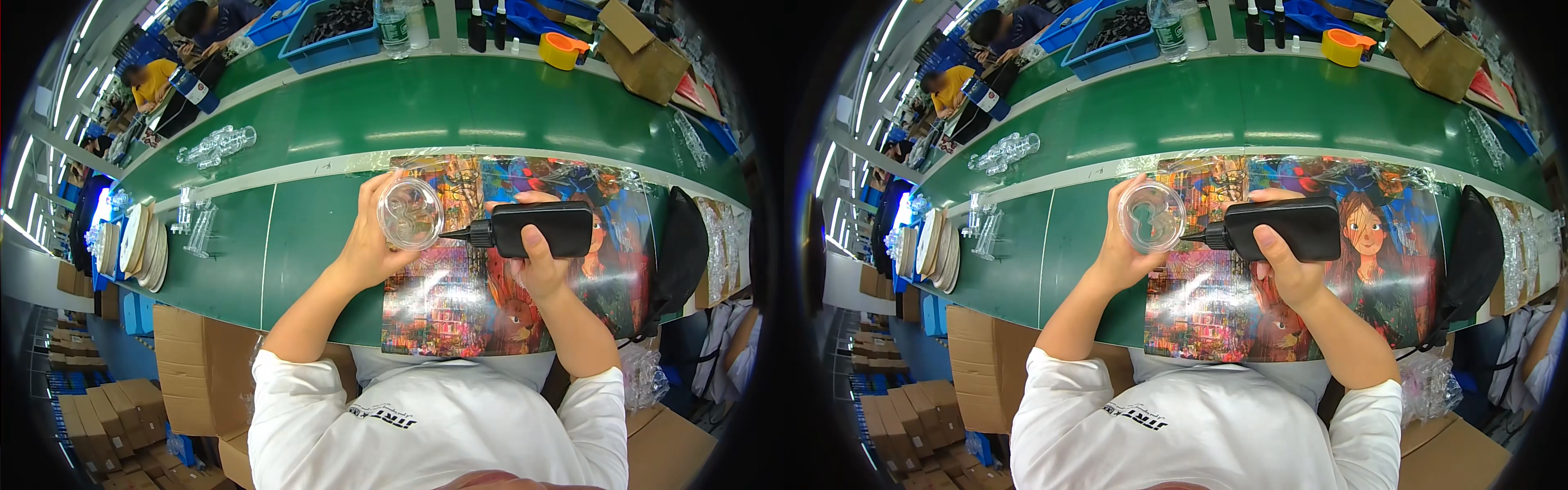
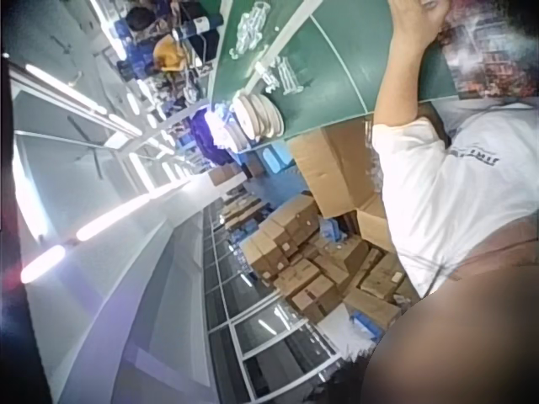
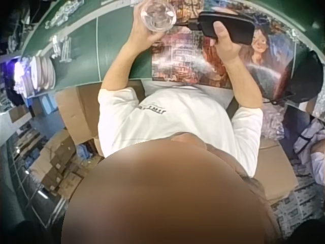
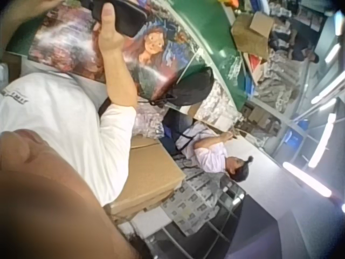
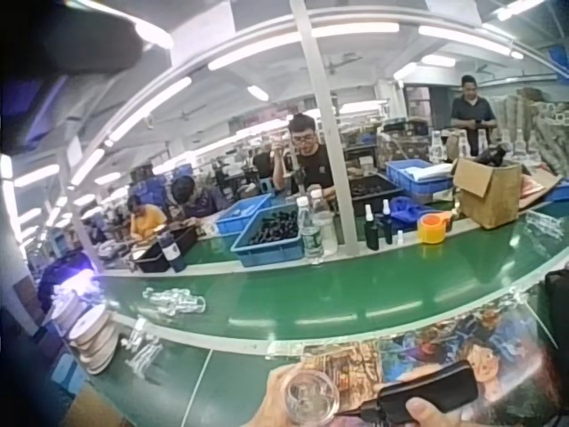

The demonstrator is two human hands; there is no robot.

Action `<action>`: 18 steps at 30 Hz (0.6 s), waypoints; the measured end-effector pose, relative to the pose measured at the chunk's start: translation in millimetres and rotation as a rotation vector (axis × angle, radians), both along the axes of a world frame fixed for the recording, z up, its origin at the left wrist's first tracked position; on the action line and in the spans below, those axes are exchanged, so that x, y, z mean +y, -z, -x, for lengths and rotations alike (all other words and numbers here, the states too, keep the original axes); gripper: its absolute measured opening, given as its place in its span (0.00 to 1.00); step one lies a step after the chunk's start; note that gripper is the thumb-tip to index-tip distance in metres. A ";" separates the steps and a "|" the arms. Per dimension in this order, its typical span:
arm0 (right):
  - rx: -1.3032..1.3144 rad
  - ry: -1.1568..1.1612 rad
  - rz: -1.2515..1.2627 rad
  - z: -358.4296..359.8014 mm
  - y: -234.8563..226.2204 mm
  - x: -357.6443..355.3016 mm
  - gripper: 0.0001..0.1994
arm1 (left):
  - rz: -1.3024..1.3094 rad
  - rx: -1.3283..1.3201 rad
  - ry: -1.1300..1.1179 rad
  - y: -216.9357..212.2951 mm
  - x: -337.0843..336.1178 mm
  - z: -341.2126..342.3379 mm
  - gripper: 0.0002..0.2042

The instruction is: Cleaning plastic mugs with a liquid solution and a cloth, then placing them into plastic bags and a cardboard box.

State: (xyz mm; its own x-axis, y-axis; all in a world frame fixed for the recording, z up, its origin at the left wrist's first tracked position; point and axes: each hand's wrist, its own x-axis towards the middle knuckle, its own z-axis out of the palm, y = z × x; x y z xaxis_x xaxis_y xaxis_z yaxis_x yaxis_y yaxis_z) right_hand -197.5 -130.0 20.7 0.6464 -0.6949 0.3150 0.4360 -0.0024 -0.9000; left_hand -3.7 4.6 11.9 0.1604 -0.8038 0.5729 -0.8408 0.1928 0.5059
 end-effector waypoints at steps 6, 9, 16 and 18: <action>-0.052 0.026 -0.014 -3.4 -1.9 1.1 0.20 | 0.011 0.115 0.063 -0.4 -0.7 0.8 0.43; -0.056 0.021 -0.019 -3.5 -1.8 0.9 0.20 | 0.007 0.126 0.060 0.8 0.4 0.7 0.43; -0.054 0.028 -0.020 -3.2 -2.5 0.9 0.20 | 0.022 0.036 -0.006 1.8 -0.4 -0.9 0.41; -0.062 0.023 -0.015 -3.5 -2.1 0.9 0.20 | 0.044 0.023 -0.029 2.7 -0.3 -1.1 0.40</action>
